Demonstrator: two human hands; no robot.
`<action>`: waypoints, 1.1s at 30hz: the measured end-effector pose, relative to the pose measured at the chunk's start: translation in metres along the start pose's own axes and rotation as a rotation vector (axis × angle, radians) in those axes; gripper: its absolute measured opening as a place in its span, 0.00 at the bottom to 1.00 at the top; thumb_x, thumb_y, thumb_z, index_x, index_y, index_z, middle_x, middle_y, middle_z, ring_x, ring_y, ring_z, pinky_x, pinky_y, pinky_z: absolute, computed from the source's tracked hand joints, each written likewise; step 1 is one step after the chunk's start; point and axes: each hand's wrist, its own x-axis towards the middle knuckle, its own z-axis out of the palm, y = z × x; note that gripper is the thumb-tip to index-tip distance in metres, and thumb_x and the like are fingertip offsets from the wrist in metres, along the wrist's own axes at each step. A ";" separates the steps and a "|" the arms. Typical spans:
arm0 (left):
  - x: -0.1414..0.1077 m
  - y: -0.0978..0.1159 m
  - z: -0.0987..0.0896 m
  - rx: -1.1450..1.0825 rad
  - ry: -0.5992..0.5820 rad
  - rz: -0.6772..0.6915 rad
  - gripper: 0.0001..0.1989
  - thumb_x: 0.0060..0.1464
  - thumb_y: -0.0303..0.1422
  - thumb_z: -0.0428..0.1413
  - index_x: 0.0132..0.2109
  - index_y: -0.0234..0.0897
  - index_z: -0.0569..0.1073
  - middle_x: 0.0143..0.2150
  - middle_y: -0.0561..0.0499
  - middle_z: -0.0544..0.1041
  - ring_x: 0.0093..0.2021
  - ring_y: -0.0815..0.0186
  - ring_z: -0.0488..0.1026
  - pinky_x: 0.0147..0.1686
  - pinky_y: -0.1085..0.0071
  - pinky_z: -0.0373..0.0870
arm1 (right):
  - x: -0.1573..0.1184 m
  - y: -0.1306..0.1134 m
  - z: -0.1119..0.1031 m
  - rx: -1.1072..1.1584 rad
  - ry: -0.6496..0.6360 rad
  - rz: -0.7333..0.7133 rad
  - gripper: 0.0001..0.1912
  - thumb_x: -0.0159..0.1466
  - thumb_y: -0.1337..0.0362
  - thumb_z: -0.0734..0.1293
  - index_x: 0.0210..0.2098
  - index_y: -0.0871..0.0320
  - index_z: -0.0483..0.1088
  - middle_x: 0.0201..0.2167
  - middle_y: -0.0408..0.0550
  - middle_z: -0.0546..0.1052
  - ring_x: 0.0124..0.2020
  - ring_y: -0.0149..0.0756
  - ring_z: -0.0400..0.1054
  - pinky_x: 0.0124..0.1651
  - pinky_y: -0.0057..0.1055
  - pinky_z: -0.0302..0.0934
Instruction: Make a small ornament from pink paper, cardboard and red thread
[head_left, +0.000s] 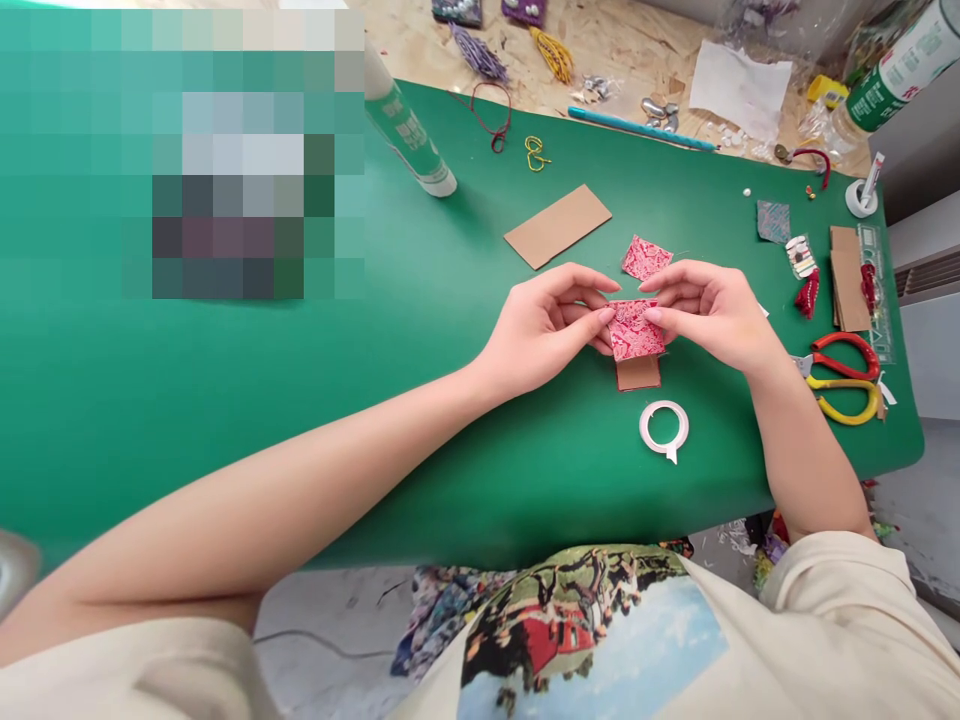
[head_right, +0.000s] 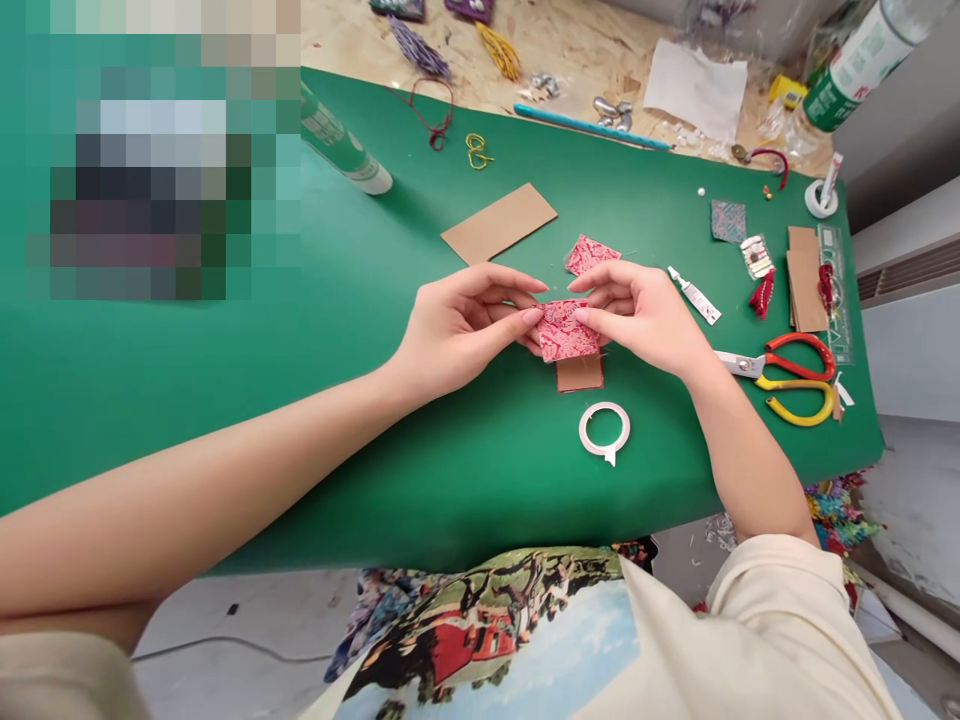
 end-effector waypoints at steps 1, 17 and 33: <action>0.000 0.000 0.000 0.010 -0.003 0.003 0.16 0.54 0.40 0.65 0.45 0.34 0.74 0.32 0.52 0.80 0.30 0.65 0.82 0.33 0.67 0.85 | 0.000 0.000 0.000 -0.006 0.001 0.000 0.15 0.52 0.60 0.78 0.37 0.57 0.76 0.28 0.43 0.80 0.30 0.35 0.76 0.35 0.34 0.75; 0.010 -0.010 -0.021 0.729 -0.047 0.602 0.13 0.57 0.25 0.52 0.47 0.38 0.77 0.42 0.46 0.84 0.46 0.58 0.81 0.49 0.58 0.79 | -0.007 -0.011 -0.016 -0.045 0.221 -0.138 0.09 0.53 0.59 0.79 0.29 0.54 0.76 0.27 0.43 0.78 0.29 0.35 0.74 0.33 0.35 0.75; 0.021 -0.028 -0.028 0.958 -0.363 0.823 0.18 0.64 0.25 0.48 0.52 0.41 0.79 0.54 0.41 0.80 0.56 0.57 0.75 0.54 0.56 0.74 | -0.026 0.005 -0.006 0.036 -0.064 0.169 0.13 0.49 0.59 0.80 0.28 0.58 0.78 0.25 0.43 0.78 0.25 0.31 0.71 0.31 0.31 0.69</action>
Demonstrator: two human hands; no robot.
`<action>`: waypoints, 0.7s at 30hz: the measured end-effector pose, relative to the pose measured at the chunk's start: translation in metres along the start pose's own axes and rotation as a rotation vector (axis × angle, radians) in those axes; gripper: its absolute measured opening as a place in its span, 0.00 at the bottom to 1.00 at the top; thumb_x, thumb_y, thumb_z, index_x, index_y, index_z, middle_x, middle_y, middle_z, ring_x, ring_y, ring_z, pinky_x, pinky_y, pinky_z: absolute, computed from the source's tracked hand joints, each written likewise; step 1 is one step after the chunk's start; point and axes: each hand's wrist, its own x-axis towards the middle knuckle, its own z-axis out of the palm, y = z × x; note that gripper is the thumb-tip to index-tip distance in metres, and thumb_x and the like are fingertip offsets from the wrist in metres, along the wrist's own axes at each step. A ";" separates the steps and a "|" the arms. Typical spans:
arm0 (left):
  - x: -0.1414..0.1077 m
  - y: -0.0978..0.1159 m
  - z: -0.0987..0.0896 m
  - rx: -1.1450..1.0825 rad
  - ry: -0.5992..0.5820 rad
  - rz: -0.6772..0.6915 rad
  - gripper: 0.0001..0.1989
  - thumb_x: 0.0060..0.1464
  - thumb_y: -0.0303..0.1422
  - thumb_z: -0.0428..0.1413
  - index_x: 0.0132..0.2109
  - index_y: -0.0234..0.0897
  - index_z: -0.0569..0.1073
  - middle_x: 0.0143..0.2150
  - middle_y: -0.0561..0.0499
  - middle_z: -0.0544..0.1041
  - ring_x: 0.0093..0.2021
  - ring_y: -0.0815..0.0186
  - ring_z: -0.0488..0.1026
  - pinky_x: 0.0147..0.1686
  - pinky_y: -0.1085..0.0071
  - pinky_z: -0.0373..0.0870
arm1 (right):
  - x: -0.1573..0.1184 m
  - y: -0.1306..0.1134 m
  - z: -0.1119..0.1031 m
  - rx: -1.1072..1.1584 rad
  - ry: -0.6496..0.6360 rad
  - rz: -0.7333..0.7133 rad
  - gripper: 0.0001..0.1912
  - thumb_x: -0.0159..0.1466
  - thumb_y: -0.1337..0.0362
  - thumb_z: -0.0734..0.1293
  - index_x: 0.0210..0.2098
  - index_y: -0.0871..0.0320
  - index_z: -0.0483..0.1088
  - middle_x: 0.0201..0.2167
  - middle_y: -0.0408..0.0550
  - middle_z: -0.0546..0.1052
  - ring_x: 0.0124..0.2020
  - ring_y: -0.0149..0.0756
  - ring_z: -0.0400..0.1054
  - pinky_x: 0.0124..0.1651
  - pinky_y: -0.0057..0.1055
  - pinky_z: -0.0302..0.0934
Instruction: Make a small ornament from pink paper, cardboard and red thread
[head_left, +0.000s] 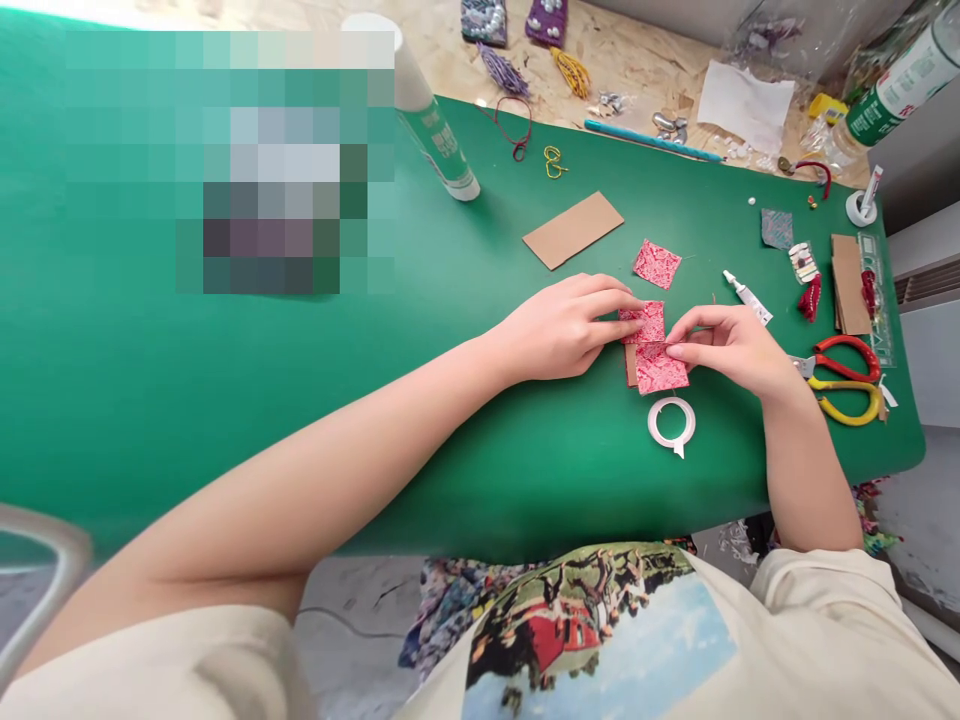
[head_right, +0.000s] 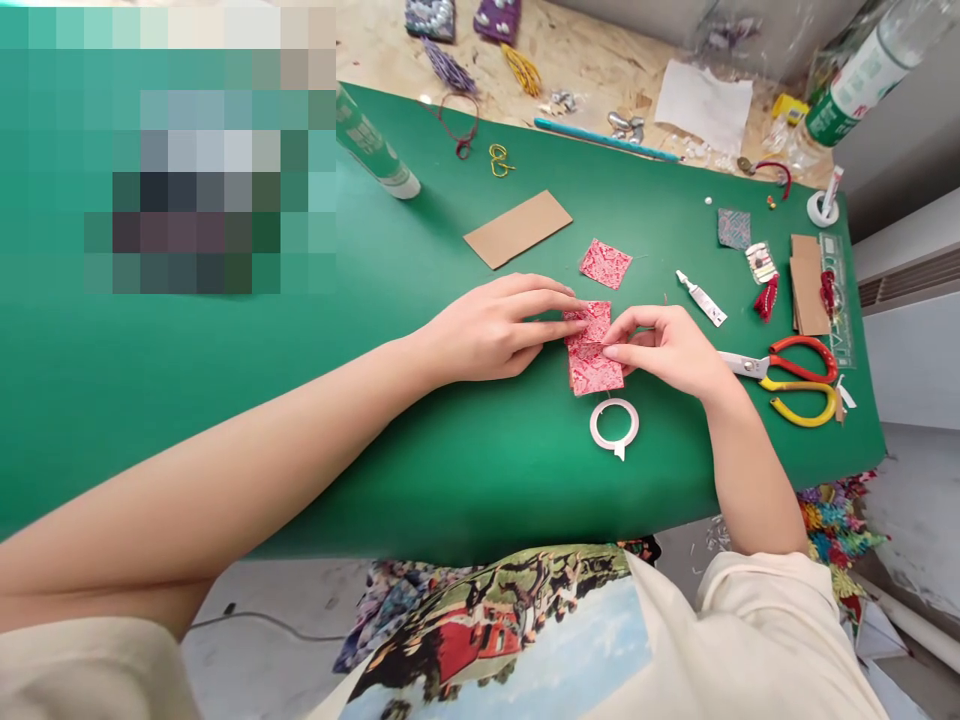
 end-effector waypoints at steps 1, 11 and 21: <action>0.000 -0.001 0.000 -0.002 0.008 0.006 0.18 0.63 0.25 0.49 0.52 0.41 0.79 0.54 0.41 0.80 0.55 0.57 0.74 0.54 0.56 0.74 | 0.001 0.001 0.002 -0.014 -0.002 0.009 0.12 0.50 0.59 0.80 0.28 0.58 0.77 0.25 0.43 0.78 0.25 0.31 0.71 0.31 0.31 0.69; -0.002 -0.003 -0.003 0.117 -0.028 -0.010 0.20 0.61 0.23 0.49 0.53 0.42 0.79 0.51 0.42 0.77 0.51 0.57 0.71 0.50 0.57 0.74 | 0.004 0.012 0.015 -0.330 0.116 -0.064 0.05 0.57 0.64 0.73 0.28 0.56 0.73 0.26 0.43 0.77 0.26 0.34 0.71 0.32 0.33 0.65; -0.003 -0.002 0.001 0.014 -0.035 -0.030 0.19 0.62 0.21 0.49 0.54 0.39 0.77 0.57 0.40 0.76 0.54 0.58 0.73 0.54 0.56 0.75 | 0.001 0.011 0.021 -0.596 0.158 -0.250 0.08 0.60 0.74 0.69 0.28 0.57 0.70 0.28 0.43 0.73 0.25 0.31 0.71 0.32 0.31 0.66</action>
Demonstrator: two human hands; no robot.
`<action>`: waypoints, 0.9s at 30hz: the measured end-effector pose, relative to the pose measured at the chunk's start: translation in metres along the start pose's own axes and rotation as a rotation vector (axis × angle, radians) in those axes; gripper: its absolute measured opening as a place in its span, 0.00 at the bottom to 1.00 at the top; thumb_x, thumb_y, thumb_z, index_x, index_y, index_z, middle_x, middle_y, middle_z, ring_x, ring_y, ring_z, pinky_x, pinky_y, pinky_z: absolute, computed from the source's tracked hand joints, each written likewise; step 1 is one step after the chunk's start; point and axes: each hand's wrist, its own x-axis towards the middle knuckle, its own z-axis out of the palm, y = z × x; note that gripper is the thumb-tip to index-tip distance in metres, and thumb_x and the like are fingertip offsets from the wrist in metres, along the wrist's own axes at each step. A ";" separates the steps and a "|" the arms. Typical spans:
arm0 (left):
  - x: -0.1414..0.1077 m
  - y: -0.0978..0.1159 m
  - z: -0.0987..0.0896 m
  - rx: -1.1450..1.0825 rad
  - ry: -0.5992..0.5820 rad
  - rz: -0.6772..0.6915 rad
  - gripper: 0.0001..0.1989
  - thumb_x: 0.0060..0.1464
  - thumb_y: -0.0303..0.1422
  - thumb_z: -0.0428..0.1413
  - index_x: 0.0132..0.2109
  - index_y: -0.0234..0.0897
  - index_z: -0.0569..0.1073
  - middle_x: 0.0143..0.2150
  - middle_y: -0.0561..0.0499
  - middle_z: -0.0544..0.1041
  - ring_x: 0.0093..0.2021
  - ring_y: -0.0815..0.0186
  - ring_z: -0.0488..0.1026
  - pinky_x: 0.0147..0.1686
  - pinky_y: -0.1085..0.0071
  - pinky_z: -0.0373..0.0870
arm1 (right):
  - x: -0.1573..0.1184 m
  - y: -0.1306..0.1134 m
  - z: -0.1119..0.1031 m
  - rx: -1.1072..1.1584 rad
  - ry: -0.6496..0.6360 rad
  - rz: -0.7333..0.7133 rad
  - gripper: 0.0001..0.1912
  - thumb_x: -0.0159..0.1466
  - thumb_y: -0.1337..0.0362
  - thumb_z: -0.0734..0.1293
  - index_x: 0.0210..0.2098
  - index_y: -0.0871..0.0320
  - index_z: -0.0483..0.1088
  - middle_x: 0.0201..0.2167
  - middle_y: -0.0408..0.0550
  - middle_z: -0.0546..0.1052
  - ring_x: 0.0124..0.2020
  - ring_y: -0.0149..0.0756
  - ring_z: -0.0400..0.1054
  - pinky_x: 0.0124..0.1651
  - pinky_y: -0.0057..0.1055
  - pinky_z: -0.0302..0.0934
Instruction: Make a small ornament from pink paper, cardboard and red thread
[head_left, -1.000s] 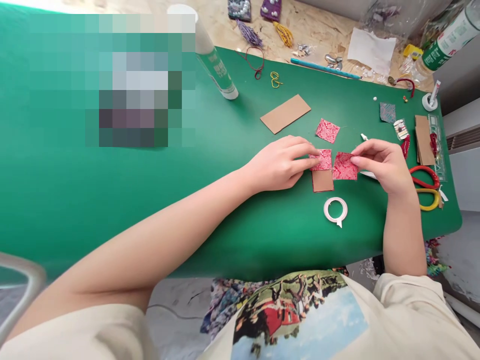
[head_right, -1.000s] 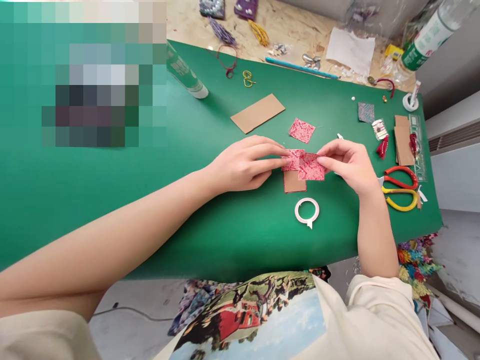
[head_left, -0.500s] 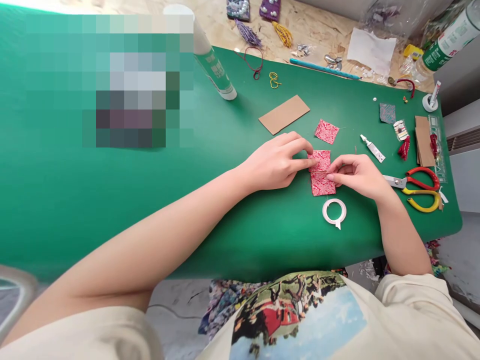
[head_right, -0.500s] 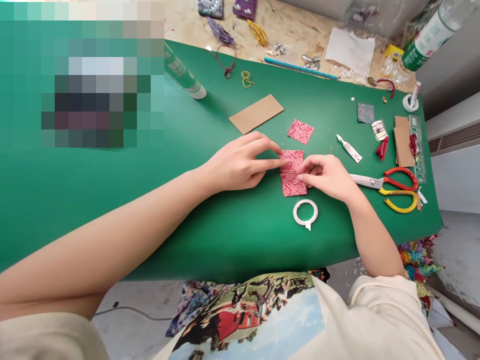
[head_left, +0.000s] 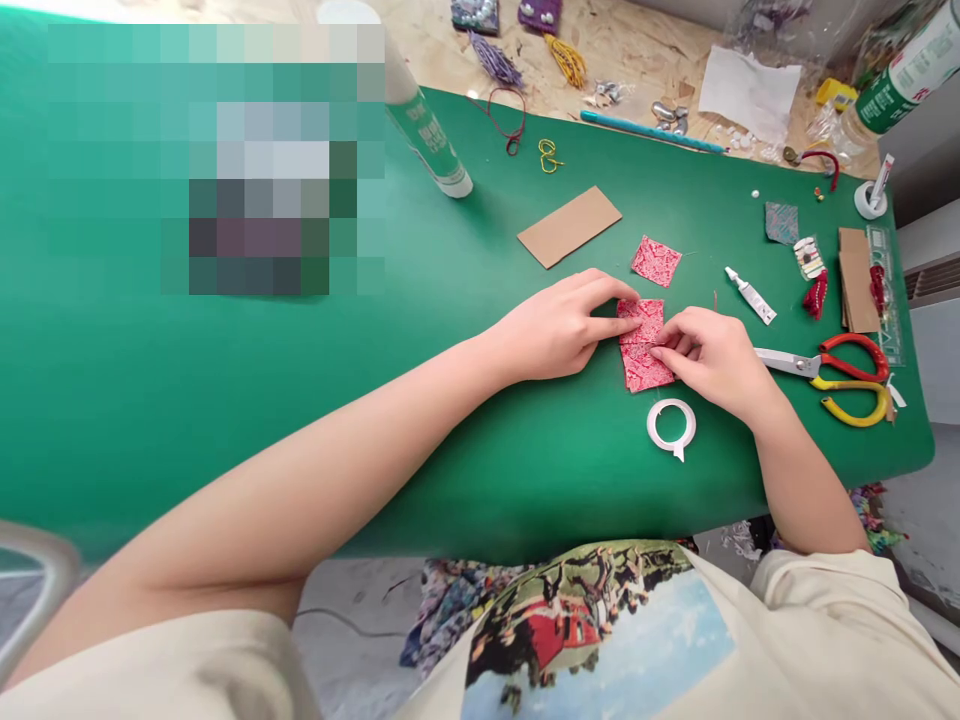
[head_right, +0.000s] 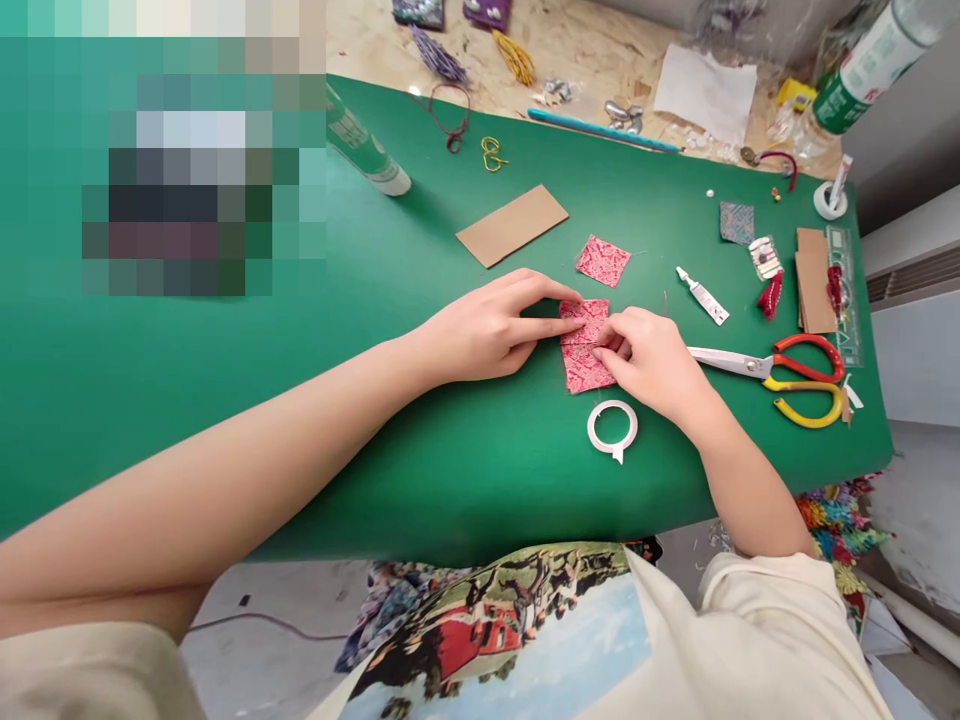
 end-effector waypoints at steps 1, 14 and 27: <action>0.000 0.000 0.000 -0.014 -0.008 -0.005 0.19 0.62 0.21 0.49 0.54 0.38 0.77 0.57 0.40 0.76 0.55 0.58 0.73 0.54 0.56 0.75 | 0.000 0.000 0.000 -0.004 0.002 -0.005 0.08 0.60 0.74 0.69 0.28 0.57 0.70 0.28 0.43 0.72 0.25 0.31 0.71 0.32 0.31 0.66; 0.002 0.000 0.001 -0.016 0.045 0.037 0.18 0.64 0.21 0.48 0.53 0.34 0.78 0.53 0.37 0.78 0.52 0.57 0.75 0.51 0.57 0.77 | -0.003 0.002 -0.010 -0.059 0.053 -0.066 0.04 0.61 0.66 0.72 0.35 0.58 0.73 0.32 0.45 0.77 0.23 0.31 0.70 0.31 0.32 0.67; 0.004 0.000 0.003 -0.020 0.111 0.076 0.17 0.62 0.18 0.48 0.50 0.31 0.79 0.50 0.37 0.79 0.49 0.57 0.75 0.48 0.58 0.77 | -0.011 0.035 -0.073 -0.382 -0.217 0.000 0.16 0.53 0.66 0.67 0.42 0.56 0.73 0.36 0.50 0.77 0.39 0.45 0.74 0.41 0.40 0.68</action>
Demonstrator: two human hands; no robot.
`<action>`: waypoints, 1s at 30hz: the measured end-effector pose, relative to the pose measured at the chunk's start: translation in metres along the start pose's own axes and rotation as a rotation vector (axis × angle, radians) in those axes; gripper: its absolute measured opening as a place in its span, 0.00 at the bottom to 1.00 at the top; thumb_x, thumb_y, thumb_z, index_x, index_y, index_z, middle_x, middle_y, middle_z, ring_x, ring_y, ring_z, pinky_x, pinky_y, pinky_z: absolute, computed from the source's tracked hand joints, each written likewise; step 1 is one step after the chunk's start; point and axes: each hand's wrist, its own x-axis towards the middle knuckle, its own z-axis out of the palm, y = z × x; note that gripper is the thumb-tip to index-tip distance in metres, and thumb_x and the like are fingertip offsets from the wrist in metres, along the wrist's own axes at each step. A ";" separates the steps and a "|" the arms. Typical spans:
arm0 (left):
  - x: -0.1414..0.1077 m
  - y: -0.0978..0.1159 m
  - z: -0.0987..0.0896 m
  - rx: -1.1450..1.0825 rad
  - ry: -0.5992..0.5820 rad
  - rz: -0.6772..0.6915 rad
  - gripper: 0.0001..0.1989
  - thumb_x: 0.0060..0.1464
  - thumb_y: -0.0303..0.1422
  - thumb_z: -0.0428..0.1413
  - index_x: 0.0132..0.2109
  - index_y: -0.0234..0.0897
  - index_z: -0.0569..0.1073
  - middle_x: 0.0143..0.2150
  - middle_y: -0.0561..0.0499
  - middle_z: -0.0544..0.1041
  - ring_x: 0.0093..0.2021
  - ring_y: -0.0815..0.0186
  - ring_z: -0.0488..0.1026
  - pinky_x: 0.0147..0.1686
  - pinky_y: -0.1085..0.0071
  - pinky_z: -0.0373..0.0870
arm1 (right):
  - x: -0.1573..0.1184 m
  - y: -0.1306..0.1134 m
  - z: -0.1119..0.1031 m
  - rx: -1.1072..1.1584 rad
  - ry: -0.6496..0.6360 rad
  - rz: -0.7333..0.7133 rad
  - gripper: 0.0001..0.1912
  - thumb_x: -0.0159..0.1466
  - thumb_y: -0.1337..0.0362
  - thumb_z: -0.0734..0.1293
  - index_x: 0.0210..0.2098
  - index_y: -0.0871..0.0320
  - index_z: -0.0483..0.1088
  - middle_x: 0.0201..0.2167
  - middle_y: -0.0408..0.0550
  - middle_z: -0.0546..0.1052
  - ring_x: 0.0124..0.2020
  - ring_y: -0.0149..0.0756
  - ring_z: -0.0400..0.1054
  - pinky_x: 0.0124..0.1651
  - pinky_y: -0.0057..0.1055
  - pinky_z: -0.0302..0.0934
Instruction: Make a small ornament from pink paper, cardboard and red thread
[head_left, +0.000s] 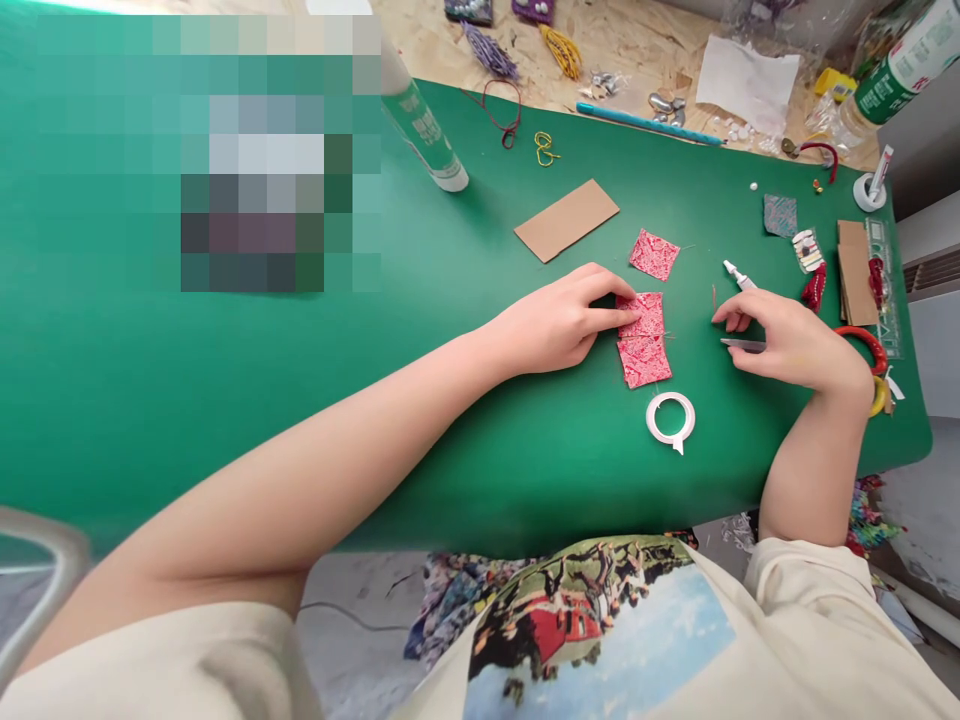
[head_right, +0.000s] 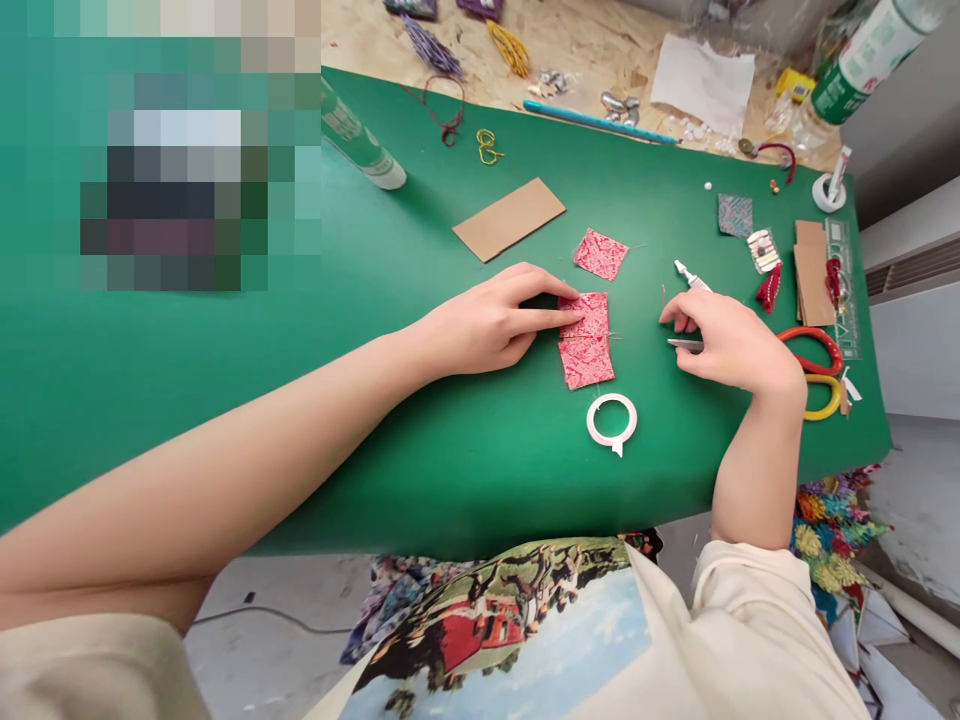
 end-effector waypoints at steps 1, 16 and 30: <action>0.000 0.000 0.000 0.000 0.002 0.004 0.17 0.62 0.18 0.48 0.50 0.31 0.79 0.49 0.37 0.79 0.49 0.57 0.76 0.48 0.58 0.77 | 0.000 0.000 0.000 0.019 0.003 0.019 0.15 0.54 0.66 0.66 0.42 0.56 0.73 0.35 0.49 0.77 0.37 0.44 0.74 0.40 0.39 0.67; -0.002 -0.001 0.000 -0.073 -0.086 -0.089 0.18 0.64 0.21 0.48 0.53 0.36 0.78 0.53 0.37 0.78 0.52 0.56 0.75 0.51 0.53 0.76 | 0.011 0.012 0.010 -0.088 0.479 0.216 0.09 0.58 0.69 0.68 0.39 0.54 0.73 0.36 0.50 0.81 0.39 0.48 0.77 0.43 0.43 0.70; -0.002 0.000 0.000 -0.101 -0.116 -0.137 0.18 0.65 0.23 0.48 0.53 0.38 0.78 0.55 0.38 0.78 0.55 0.57 0.74 0.55 0.54 0.74 | 0.017 -0.014 0.018 -0.018 0.483 -0.136 0.06 0.66 0.62 0.67 0.43 0.53 0.74 0.37 0.51 0.79 0.38 0.46 0.75 0.44 0.44 0.70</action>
